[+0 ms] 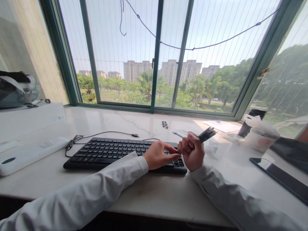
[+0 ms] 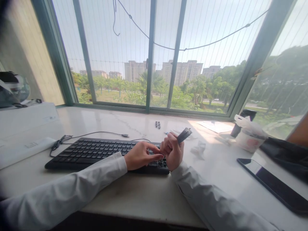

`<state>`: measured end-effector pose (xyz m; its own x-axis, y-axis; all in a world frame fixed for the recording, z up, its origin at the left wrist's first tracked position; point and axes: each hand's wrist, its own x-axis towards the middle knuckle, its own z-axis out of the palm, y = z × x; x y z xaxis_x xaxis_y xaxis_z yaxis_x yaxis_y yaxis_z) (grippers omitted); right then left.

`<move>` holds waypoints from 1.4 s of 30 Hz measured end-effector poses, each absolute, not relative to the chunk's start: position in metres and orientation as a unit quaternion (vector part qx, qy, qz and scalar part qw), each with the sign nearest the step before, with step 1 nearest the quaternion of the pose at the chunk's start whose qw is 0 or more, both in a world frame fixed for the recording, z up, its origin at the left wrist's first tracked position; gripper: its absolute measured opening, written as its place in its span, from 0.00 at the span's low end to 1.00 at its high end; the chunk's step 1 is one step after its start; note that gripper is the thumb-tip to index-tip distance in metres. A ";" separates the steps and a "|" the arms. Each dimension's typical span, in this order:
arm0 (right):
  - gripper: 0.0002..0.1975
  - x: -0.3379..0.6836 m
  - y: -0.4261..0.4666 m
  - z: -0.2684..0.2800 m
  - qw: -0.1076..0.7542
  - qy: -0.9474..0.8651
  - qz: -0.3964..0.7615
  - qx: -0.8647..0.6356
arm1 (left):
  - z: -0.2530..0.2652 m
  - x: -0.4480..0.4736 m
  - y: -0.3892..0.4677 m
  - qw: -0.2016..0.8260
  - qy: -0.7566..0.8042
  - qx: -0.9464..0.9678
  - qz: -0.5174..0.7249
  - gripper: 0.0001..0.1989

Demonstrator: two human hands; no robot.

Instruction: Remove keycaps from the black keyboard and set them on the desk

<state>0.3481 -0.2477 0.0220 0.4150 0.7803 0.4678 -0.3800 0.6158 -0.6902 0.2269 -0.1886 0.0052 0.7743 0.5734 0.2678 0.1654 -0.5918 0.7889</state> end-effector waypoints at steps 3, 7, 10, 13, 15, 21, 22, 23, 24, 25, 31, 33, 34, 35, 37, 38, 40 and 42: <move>0.21 0.350 -0.248 0.024 0.802 -0.395 0.379 -0.241 | 0.006 0.228 -0.188 0.441 0.228 0.834 0.242 0.24; 0.20 0.354 -0.248 0.027 0.794 -0.403 0.388 -0.240 | 0.008 0.229 -0.185 0.471 0.248 0.814 0.233 0.26; 0.20 0.356 -0.247 0.028 0.785 -0.415 0.401 -0.227 | 0.009 0.230 -0.183 0.500 0.265 0.788 0.243 0.27; 0.19 0.358 -0.247 0.030 0.782 -0.411 0.417 -0.215 | 0.009 0.231 -0.182 0.536 0.275 0.760 0.245 0.28; 0.19 0.359 -0.246 0.031 0.781 -0.404 0.420 -0.224 | 0.008 0.231 -0.181 0.566 0.275 0.739 0.238 0.29; 0.20 0.360 -0.244 0.032 0.774 -0.405 0.422 -0.242 | 0.010 0.231 -0.181 0.613 0.255 0.709 0.238 0.30; 0.20 0.360 -0.244 0.032 0.772 -0.406 0.425 -0.241 | 0.010 0.231 -0.181 0.610 0.252 0.712 0.238 0.30; 0.20 0.361 -0.244 0.031 0.771 -0.406 0.428 -0.239 | 0.011 0.231 -0.182 0.603 0.250 0.718 0.240 0.30; 0.20 0.361 -0.243 0.031 0.771 -0.404 0.432 -0.238 | 0.011 0.231 -0.182 0.592 0.247 0.727 0.245 0.30; 0.19 0.362 -0.242 0.031 0.771 -0.401 0.436 -0.235 | 0.011 0.230 -0.183 0.579 0.244 0.736 0.252 0.30; 0.18 0.370 -0.237 0.029 0.770 -0.343 0.500 -0.196 | 0.008 0.229 -0.184 0.507 0.223 0.771 0.314 0.26; 0.18 0.373 -0.236 0.027 0.768 -0.318 0.527 -0.178 | 0.008 0.228 -0.185 0.482 0.227 0.779 0.330 0.25; 0.18 0.374 -0.235 0.027 0.765 -0.309 0.540 -0.169 | 0.008 0.228 -0.185 0.469 0.229 0.783 0.338 0.25; 0.18 0.375 -0.235 0.026 0.761 -0.301 0.552 -0.160 | 0.008 0.228 -0.186 0.456 0.232 0.787 0.345 0.24; 0.17 0.376 -0.234 0.025 0.754 -0.290 0.571 -0.145 | 0.008 0.227 -0.186 0.433 0.234 0.793 0.359 0.23; 0.17 0.377 -0.234 0.024 0.751 -0.284 0.580 -0.138 | 0.008 0.227 -0.186 0.423 0.234 0.796 0.364 0.22; 0.17 0.377 -0.234 0.025 0.744 -0.270 0.598 -0.127 | 0.008 0.227 -0.185 0.407 0.229 0.803 0.370 0.20; 0.16 0.377 -0.235 0.026 0.738 -0.254 0.614 -0.116 | 0.009 0.227 -0.186 0.396 0.223 0.809 0.372 0.19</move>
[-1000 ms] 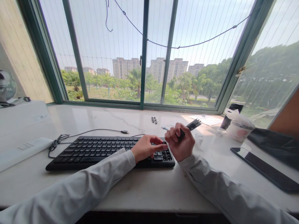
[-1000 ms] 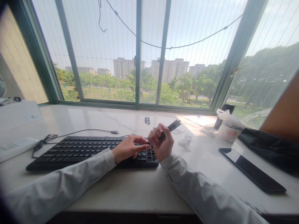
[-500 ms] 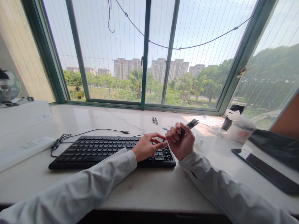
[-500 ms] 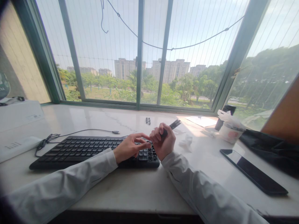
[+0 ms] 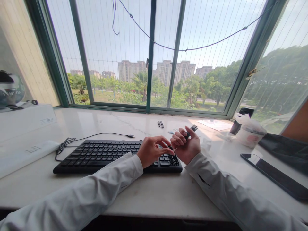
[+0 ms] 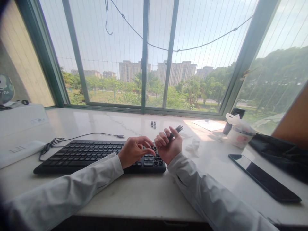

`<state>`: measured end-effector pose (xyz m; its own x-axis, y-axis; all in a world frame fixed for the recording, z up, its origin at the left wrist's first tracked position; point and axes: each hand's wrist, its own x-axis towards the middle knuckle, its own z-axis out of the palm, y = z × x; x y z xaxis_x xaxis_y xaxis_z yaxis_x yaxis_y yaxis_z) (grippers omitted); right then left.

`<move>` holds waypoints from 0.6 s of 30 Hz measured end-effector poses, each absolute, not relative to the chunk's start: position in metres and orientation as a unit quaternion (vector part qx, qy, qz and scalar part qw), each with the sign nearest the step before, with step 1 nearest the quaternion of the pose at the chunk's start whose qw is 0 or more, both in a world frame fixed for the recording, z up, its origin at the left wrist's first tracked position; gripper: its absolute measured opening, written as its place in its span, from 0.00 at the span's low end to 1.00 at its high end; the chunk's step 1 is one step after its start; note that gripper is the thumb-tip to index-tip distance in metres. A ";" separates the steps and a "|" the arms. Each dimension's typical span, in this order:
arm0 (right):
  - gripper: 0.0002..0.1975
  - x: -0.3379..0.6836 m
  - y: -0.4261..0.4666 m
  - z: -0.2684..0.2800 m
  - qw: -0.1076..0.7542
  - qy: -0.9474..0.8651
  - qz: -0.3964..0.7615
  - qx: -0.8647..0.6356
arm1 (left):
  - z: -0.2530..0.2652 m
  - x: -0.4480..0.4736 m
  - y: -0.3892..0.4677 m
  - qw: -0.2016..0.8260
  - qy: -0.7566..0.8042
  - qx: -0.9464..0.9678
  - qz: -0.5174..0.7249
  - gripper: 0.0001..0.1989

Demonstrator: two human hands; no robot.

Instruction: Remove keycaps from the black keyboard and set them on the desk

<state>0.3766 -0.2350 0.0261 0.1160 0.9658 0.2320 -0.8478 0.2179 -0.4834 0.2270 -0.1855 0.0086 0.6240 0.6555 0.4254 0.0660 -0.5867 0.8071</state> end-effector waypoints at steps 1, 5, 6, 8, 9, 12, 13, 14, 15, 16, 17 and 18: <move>0.16 0.376 -0.236 0.027 0.736 -0.247 0.621 -0.111 | 0.009 0.227 -0.186 0.392 0.222 0.811 0.373 0.19; 0.17 0.377 -0.237 0.029 0.731 -0.234 0.634 -0.099 | 0.012 0.228 -0.187 0.382 0.214 0.813 0.385 0.18; 0.17 0.377 -0.237 0.029 0.729 -0.234 0.636 -0.097 | 0.012 0.228 -0.187 0.379 0.210 0.813 0.388 0.17; 0.17 0.378 -0.237 0.029 0.728 -0.232 0.638 -0.090 | 0.011 0.228 -0.187 0.373 0.203 0.816 0.392 0.17; 0.17 0.378 -0.237 0.029 0.728 -0.233 0.639 -0.087 | 0.011 0.228 -0.187 0.369 0.201 0.818 0.394 0.16; 0.18 0.378 -0.237 0.028 0.723 -0.243 0.640 -0.092 | 0.008 0.228 -0.185 0.345 0.196 0.825 0.403 0.15; 0.18 0.378 -0.236 0.028 0.721 -0.248 0.640 -0.096 | 0.007 0.228 -0.184 0.333 0.194 0.828 0.406 0.15; 0.19 0.379 -0.236 0.028 0.720 -0.251 0.639 -0.099 | 0.006 0.227 -0.183 0.320 0.193 0.833 0.408 0.15; 0.19 0.379 -0.236 0.028 0.719 -0.253 0.640 -0.100 | 0.006 0.227 -0.182 0.305 0.190 0.839 0.408 0.14; 0.19 0.379 -0.236 0.028 0.717 -0.253 0.641 -0.100 | 0.005 0.226 -0.182 0.291 0.187 0.845 0.407 0.14; 0.19 0.379 -0.236 0.028 0.717 -0.251 0.643 -0.099 | 0.005 0.226 -0.182 0.279 0.183 0.852 0.404 0.14; 0.19 0.379 -0.236 0.028 0.717 -0.248 0.644 -0.097 | 0.005 0.225 -0.181 0.268 0.178 0.858 0.400 0.14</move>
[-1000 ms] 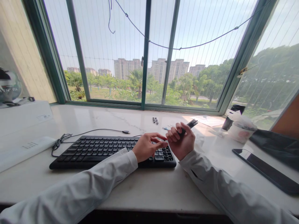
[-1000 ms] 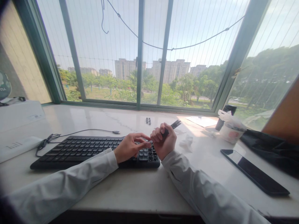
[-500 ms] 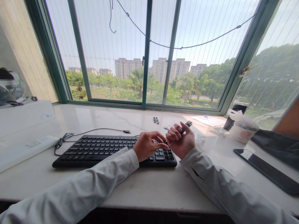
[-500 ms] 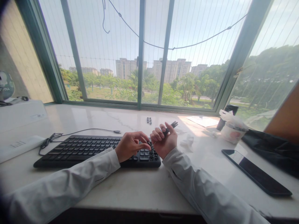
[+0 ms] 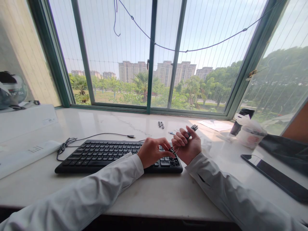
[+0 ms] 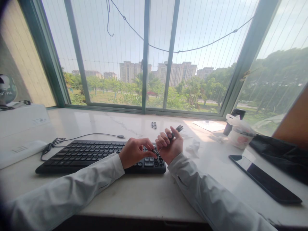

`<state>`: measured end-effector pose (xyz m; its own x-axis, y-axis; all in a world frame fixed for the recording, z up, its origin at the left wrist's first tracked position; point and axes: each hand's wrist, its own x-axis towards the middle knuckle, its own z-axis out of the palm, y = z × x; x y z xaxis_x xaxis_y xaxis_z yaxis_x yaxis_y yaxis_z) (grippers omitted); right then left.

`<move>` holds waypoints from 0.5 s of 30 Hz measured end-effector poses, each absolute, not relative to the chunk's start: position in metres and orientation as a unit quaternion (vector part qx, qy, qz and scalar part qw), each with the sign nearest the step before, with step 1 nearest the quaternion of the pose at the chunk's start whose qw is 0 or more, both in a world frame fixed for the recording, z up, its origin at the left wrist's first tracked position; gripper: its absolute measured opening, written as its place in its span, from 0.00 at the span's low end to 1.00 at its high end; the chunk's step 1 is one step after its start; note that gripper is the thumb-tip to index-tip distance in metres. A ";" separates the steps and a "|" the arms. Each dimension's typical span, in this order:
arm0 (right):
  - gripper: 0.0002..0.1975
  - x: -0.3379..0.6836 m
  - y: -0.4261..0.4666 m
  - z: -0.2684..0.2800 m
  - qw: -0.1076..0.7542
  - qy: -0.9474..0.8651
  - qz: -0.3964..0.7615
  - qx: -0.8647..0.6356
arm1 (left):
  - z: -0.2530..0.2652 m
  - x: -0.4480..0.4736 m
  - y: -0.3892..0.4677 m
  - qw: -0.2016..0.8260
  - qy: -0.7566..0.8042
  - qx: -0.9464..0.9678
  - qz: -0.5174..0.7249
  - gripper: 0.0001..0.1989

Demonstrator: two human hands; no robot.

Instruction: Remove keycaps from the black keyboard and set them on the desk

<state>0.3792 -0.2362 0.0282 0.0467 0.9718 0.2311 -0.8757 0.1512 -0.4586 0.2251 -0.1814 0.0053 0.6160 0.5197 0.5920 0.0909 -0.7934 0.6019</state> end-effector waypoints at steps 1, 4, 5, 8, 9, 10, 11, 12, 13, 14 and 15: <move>0.19 0.379 -0.236 0.028 0.718 -0.246 0.645 -0.094 | 0.006 0.225 -0.181 0.259 0.173 0.864 0.396 0.13; 0.19 0.380 -0.236 0.028 0.724 -0.241 0.640 -0.090 | 0.006 0.223 -0.181 0.241 0.161 0.875 0.388 0.13; 0.19 0.381 -0.235 0.028 0.727 -0.241 0.637 -0.091 | 0.006 0.223 -0.181 0.235 0.159 0.877 0.388 0.12; 0.18 0.384 -0.234 0.028 0.735 -0.246 0.623 -0.100 | 0.006 0.222 -0.182 0.218 0.158 0.875 0.402 0.10; 0.18 0.386 -0.234 0.028 0.741 -0.250 0.615 -0.104 | 0.006 0.222 -0.183 0.213 0.162 0.872 0.409 0.10; 0.18 0.387 -0.233 0.029 0.747 -0.254 0.605 -0.110 | 0.007 0.222 -0.184 0.210 0.168 0.869 0.416 0.09; 0.18 0.389 -0.233 0.030 0.753 -0.260 0.592 -0.121 | 0.008 0.222 -0.184 0.208 0.175 0.864 0.423 0.09; 0.18 0.390 -0.232 0.031 0.756 -0.269 0.581 -0.140 | 0.009 0.222 -0.185 0.207 0.183 0.860 0.430 0.09; 0.18 0.390 -0.231 0.032 0.752 -0.282 0.571 -0.168 | 0.010 0.222 -0.185 0.207 0.191 0.855 0.436 0.09; 0.18 0.389 -0.231 0.033 0.741 -0.299 0.564 -0.208 | 0.011 0.221 -0.185 0.206 0.198 0.849 0.443 0.10; 0.17 0.388 -0.230 0.034 0.724 -0.319 0.557 -0.255 | 0.012 0.221 -0.185 0.206 0.205 0.845 0.450 0.10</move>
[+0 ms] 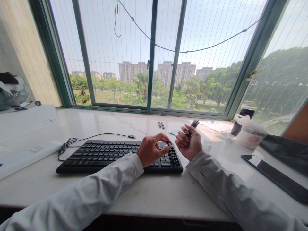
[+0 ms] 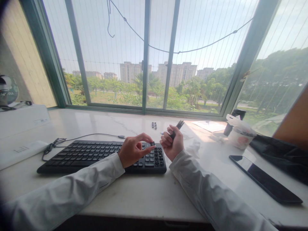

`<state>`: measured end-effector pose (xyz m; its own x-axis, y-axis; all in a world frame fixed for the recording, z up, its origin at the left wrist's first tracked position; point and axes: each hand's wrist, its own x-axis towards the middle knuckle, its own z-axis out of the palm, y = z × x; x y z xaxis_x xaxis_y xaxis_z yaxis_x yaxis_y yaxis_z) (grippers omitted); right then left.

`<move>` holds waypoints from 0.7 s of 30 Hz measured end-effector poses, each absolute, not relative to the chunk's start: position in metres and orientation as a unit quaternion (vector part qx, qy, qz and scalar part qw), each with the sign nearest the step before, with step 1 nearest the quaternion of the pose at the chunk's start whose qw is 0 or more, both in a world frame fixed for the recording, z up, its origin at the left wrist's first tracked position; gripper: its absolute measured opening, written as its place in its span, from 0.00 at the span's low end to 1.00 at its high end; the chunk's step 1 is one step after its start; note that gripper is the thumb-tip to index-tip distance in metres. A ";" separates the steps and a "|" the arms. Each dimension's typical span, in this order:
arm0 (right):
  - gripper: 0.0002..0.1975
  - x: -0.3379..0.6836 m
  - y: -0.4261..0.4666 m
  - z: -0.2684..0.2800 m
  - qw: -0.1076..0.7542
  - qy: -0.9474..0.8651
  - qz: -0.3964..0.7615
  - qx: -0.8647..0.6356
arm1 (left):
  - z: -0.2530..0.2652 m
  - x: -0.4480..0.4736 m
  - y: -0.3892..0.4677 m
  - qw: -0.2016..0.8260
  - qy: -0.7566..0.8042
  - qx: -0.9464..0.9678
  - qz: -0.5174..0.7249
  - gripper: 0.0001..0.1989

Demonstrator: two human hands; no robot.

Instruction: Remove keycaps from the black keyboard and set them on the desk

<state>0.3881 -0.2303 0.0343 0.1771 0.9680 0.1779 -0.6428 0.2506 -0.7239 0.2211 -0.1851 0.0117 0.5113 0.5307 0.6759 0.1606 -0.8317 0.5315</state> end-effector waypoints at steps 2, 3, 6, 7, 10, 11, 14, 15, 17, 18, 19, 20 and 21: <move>0.15 0.384 -0.229 0.035 0.675 -0.366 0.535 -0.353 | 0.014 0.220 -0.184 0.205 0.214 0.837 0.460 0.12; 0.14 0.381 -0.228 0.034 0.650 -0.392 0.520 -0.392 | 0.014 0.220 -0.183 0.204 0.217 0.835 0.463 0.13; 0.17 0.376 -0.226 0.029 0.593 -0.461 0.476 -0.458 | 0.015 0.220 -0.180 0.198 0.228 0.828 0.473 0.13; 0.18 0.376 -0.225 0.026 0.581 -0.475 0.464 -0.470 | 0.015 0.220 -0.179 0.194 0.233 0.824 0.478 0.12; 0.20 0.379 -0.222 0.020 0.557 -0.499 0.431 -0.505 | 0.015 0.220 -0.176 0.183 0.249 0.813 0.493 0.10; 0.21 0.381 -0.221 0.019 0.552 -0.505 0.420 -0.514 | 0.015 0.220 -0.175 0.179 0.255 0.810 0.497 0.10; 0.22 0.386 -0.217 0.015 0.531 -0.535 0.384 -0.533 | 0.015 0.220 -0.170 0.162 0.269 0.810 0.495 0.10; 0.22 0.387 -0.216 0.014 0.524 -0.548 0.369 -0.537 | 0.015 0.220 -0.169 0.156 0.270 0.813 0.491 0.10; 0.23 0.390 -0.214 0.012 0.509 -0.579 0.328 -0.545 | 0.015 0.219 -0.166 0.144 0.269 0.823 0.480 0.11; 0.22 0.391 -0.214 0.011 0.504 -0.597 0.300 -0.547 | 0.015 0.219 -0.165 0.138 0.269 0.827 0.474 0.11; 0.22 0.392 -0.213 0.011 0.499 -0.617 0.269 -0.546 | 0.014 0.218 -0.163 0.132 0.268 0.831 0.469 0.11; 0.20 0.393 -0.213 0.011 0.492 -0.636 0.236 -0.545 | 0.013 0.218 -0.162 0.127 0.268 0.835 0.464 0.11; 0.19 0.393 -0.213 0.012 0.483 -0.654 0.204 -0.545 | 0.011 0.218 -0.161 0.121 0.266 0.840 0.457 0.10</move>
<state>0.3932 -0.2130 0.0116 0.0605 0.9103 0.4095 0.5165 0.3225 -0.7932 0.2181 -0.1606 0.0114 0.4416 0.5578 0.7028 0.3365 -0.8291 0.4466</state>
